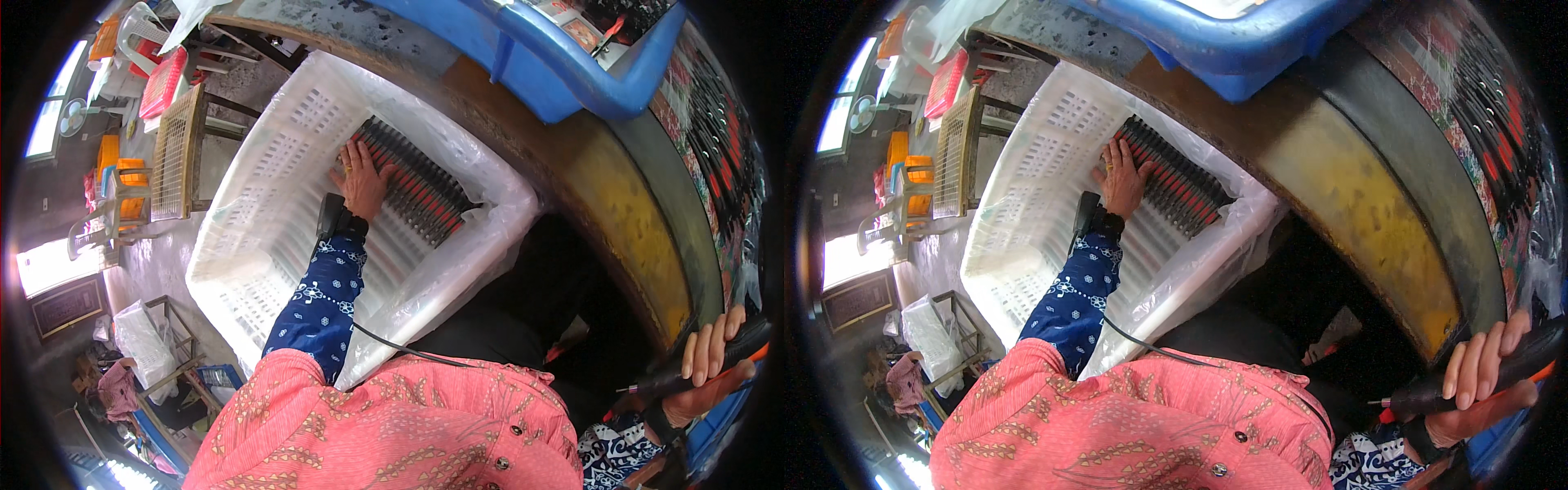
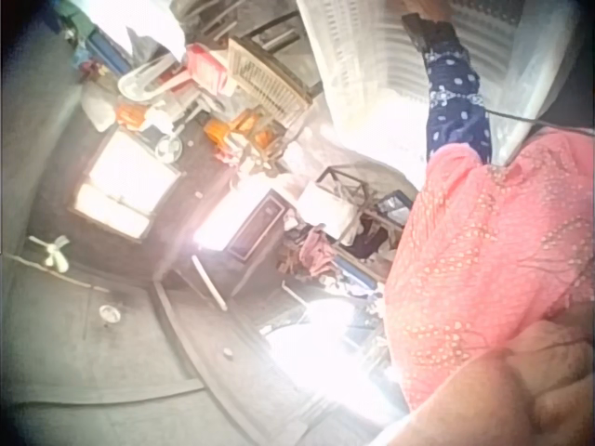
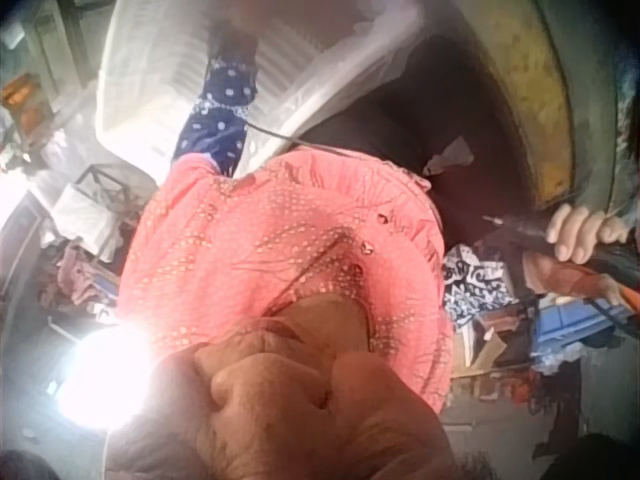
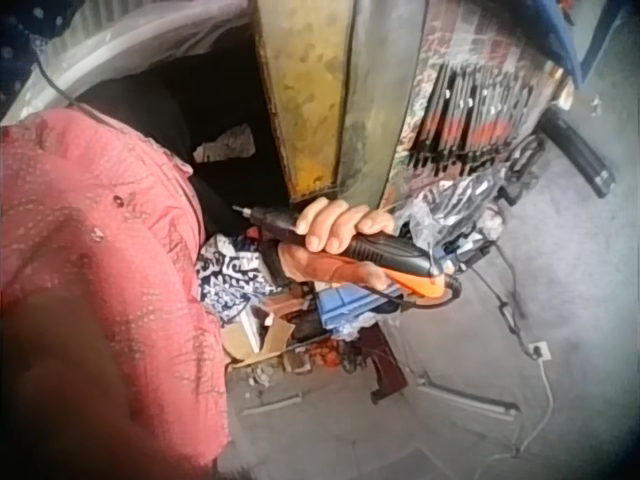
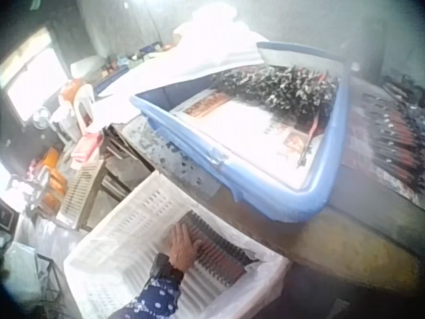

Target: The person uses a soldering iron to apply heat to small black components with red bands, then places each finished component into a white basket. The person repeats this cycle multiple times, picking up new components from the table and depositing completed ones into the basket.

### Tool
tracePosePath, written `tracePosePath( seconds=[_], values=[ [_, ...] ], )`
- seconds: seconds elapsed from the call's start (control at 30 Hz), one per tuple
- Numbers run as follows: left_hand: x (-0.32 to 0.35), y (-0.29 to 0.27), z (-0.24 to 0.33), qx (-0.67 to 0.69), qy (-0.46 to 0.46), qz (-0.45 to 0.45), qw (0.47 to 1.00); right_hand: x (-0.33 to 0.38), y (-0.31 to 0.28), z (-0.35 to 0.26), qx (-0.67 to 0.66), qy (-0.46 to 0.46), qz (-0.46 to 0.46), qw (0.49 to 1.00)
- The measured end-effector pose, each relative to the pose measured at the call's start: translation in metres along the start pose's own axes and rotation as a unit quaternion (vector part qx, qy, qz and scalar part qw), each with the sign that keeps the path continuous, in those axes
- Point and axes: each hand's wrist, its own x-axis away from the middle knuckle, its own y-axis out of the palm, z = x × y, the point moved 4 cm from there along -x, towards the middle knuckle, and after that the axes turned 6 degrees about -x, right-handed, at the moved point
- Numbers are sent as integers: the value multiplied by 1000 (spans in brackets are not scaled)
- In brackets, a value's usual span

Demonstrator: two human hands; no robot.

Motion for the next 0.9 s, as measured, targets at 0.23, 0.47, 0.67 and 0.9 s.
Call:
tracePosePath(
  seconds=[0.23, 0.47, 0.67, 0.9],
  values=[
    [-5, 4, 6, -12, -16, -63, 998, 0, 6, 3, 0, -17, 3, 1000],
    [-14, -4, 15, 1, 5, -39, 999, 1, 7, 3, -8, -13, 8, 1000],
    [-26, 7, 22, 5, 13, -8, 1000, 1, 8, 3, -14, -17, 8, 1000],
    [-29, 7, 22, 7, 8, -27, 1000, 2, 9, 1, -10, -24, 7, 1000]
  ],
)
